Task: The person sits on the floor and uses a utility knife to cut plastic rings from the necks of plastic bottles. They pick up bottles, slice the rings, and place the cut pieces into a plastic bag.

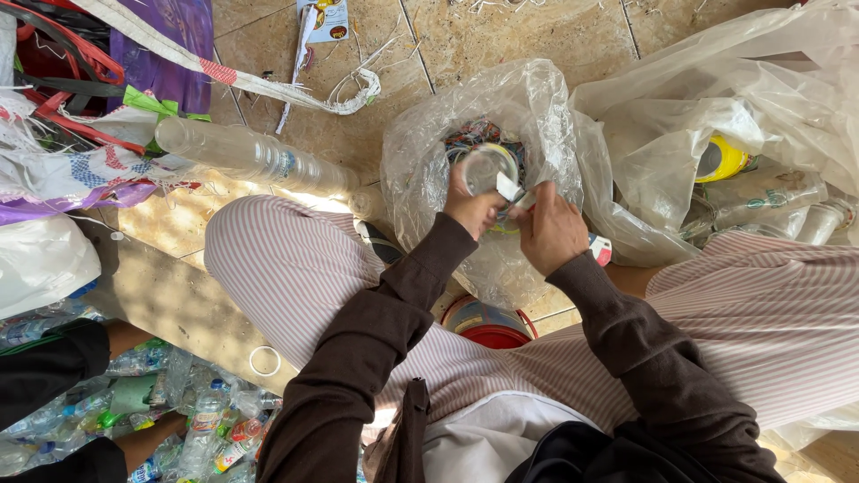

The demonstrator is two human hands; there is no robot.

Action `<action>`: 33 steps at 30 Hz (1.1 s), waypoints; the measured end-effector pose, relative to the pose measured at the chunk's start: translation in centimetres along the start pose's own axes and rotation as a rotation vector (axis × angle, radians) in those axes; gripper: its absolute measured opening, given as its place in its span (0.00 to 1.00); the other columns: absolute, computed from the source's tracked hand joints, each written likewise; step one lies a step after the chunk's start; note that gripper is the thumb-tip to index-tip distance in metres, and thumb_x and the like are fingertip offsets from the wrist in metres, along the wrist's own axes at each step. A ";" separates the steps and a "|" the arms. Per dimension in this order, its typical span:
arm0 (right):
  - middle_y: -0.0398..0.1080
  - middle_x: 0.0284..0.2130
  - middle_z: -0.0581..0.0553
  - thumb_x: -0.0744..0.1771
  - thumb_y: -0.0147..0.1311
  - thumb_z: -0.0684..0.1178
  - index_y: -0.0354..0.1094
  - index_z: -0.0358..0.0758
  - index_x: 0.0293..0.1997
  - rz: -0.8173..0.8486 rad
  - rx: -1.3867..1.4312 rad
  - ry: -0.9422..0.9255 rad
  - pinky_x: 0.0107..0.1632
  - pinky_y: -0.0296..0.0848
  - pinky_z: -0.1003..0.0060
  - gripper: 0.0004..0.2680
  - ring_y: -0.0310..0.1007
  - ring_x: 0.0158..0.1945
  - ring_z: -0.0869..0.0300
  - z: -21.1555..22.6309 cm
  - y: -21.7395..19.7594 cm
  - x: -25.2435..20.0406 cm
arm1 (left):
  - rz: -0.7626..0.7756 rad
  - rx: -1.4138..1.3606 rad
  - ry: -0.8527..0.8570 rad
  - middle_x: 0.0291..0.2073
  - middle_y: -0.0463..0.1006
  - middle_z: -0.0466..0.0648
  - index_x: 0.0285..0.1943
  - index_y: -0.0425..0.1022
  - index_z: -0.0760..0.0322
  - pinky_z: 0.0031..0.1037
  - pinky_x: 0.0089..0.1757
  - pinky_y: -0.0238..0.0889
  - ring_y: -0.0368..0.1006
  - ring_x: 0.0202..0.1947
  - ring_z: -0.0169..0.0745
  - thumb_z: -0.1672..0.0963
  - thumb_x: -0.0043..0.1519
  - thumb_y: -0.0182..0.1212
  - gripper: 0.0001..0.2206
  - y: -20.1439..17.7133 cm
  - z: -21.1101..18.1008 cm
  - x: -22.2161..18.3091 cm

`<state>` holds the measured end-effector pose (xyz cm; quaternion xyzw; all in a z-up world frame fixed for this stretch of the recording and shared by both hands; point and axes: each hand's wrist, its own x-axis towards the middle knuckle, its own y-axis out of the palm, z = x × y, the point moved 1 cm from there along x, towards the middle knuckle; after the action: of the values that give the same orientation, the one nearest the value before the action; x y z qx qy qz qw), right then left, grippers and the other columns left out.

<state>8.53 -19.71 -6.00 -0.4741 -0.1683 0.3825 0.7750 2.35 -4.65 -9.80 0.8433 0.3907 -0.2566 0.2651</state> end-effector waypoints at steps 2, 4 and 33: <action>0.67 0.30 0.39 0.72 0.43 0.65 0.51 0.40 0.55 -0.006 -0.013 -0.012 0.44 0.69 0.46 0.17 0.75 0.37 0.40 -0.9 0.1 0.4 | -0.004 -0.040 -0.043 0.27 0.74 0.54 0.63 0.61 0.47 0.12 0.16 0.50 0.64 0.16 0.29 0.68 0.55 0.62 0.30 0.4 0.9 -1.0; 0.68 0.31 0.34 0.71 0.45 0.67 0.52 0.40 0.54 -0.011 -0.022 -0.022 0.44 0.68 0.43 0.20 0.75 0.39 0.36 -1.2 0.0 0.7 | -0.009 -0.077 -0.089 0.25 0.74 0.52 0.62 0.61 0.47 0.10 0.17 0.49 0.64 0.16 0.28 0.66 0.58 0.62 0.27 0.0 1.8 -0.9; 0.71 0.35 0.28 0.71 0.49 0.57 0.53 0.42 0.62 0.033 0.179 -0.081 0.43 0.69 0.35 0.16 0.75 0.39 0.28 1.2 -1.9 0.7 | 0.045 -0.183 -0.111 0.17 0.72 0.54 0.60 0.65 0.43 0.10 0.18 0.44 0.61 0.13 0.29 0.67 0.55 0.57 0.28 -0.4 1.0 1.1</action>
<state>9.07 -19.01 -3.83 -0.3899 -0.1568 0.4277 0.8003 2.43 -4.50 -11.27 0.8087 0.3779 -0.2604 0.3679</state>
